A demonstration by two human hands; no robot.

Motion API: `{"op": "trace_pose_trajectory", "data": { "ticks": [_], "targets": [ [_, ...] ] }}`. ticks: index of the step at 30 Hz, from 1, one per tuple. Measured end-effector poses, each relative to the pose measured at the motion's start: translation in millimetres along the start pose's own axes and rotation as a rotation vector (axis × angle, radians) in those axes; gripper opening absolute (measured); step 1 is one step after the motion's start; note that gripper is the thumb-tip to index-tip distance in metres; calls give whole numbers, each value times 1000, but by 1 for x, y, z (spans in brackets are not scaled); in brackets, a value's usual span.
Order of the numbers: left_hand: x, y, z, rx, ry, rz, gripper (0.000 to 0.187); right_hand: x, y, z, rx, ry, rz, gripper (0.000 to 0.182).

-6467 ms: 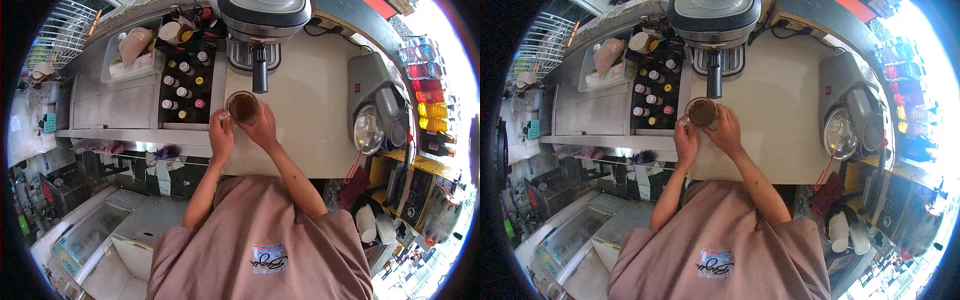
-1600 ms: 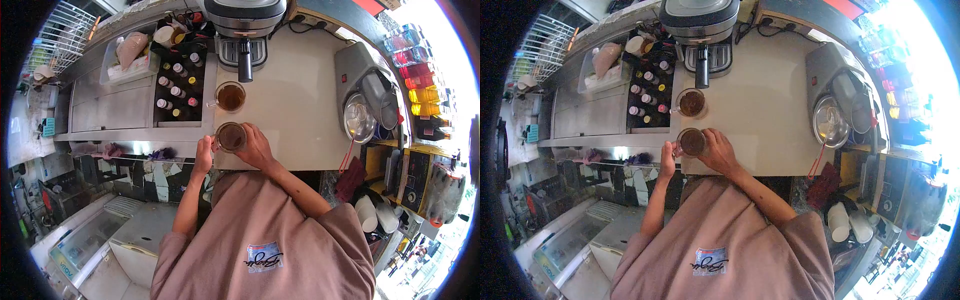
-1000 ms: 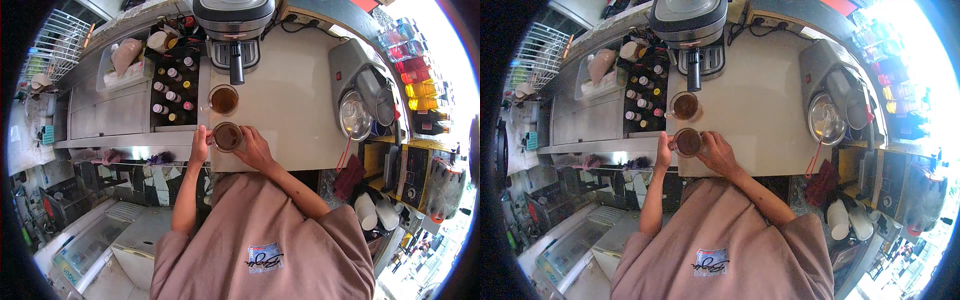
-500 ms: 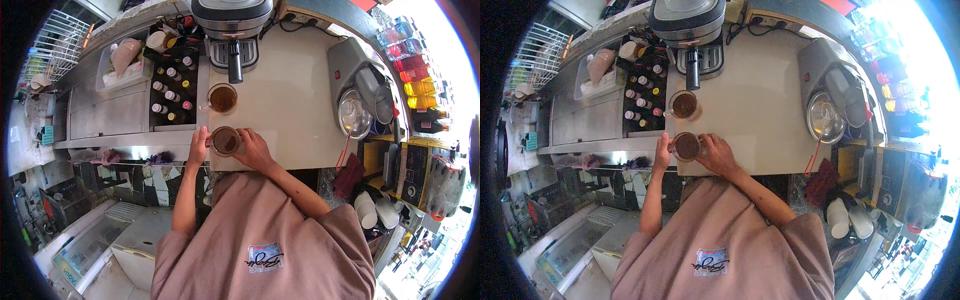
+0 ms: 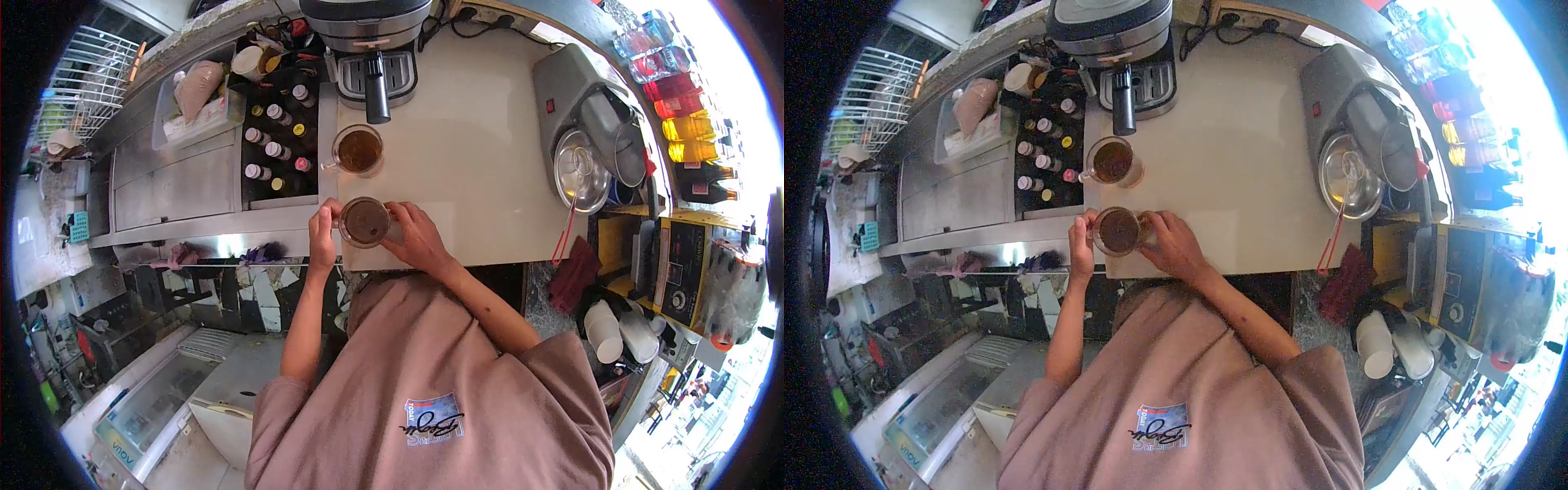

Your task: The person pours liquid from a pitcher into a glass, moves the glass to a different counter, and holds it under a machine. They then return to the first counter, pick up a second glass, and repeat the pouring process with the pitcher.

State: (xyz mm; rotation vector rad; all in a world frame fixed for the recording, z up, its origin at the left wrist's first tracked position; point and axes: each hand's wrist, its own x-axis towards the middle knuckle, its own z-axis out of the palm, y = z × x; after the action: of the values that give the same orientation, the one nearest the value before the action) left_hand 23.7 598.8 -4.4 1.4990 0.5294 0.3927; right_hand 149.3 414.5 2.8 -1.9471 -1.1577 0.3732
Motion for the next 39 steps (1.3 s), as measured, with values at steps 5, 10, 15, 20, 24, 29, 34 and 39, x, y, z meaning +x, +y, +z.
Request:
{"op": "trace_pose_trajectory", "data": {
  "ticks": [5,10,15,20,24,29,34,39],
  "targets": [
    [-14,-7,11,11,237,51,51,-10,-1,-7,67,19,89,53],
    [-48,-14,10,153,428,45,40,-39,12,-21,175,87,174,37],
    [-78,-22,10,259,353,-85,22,-70,22,-34,262,248,207,11],
    [-84,-26,21,644,1,213,13,-96,27,-53,175,354,381,12],
    [-70,4,59,597,-142,147,10,-121,32,-62,155,458,393,14],
    [-47,10,133,622,-590,350,9,-172,30,-83,88,550,551,14],
    [-38,22,214,587,-792,446,7,-257,28,-100,33,764,814,18],
    [-66,19,286,580,-975,628,7,-361,27,-98,-46,960,953,18]
  ]
}}
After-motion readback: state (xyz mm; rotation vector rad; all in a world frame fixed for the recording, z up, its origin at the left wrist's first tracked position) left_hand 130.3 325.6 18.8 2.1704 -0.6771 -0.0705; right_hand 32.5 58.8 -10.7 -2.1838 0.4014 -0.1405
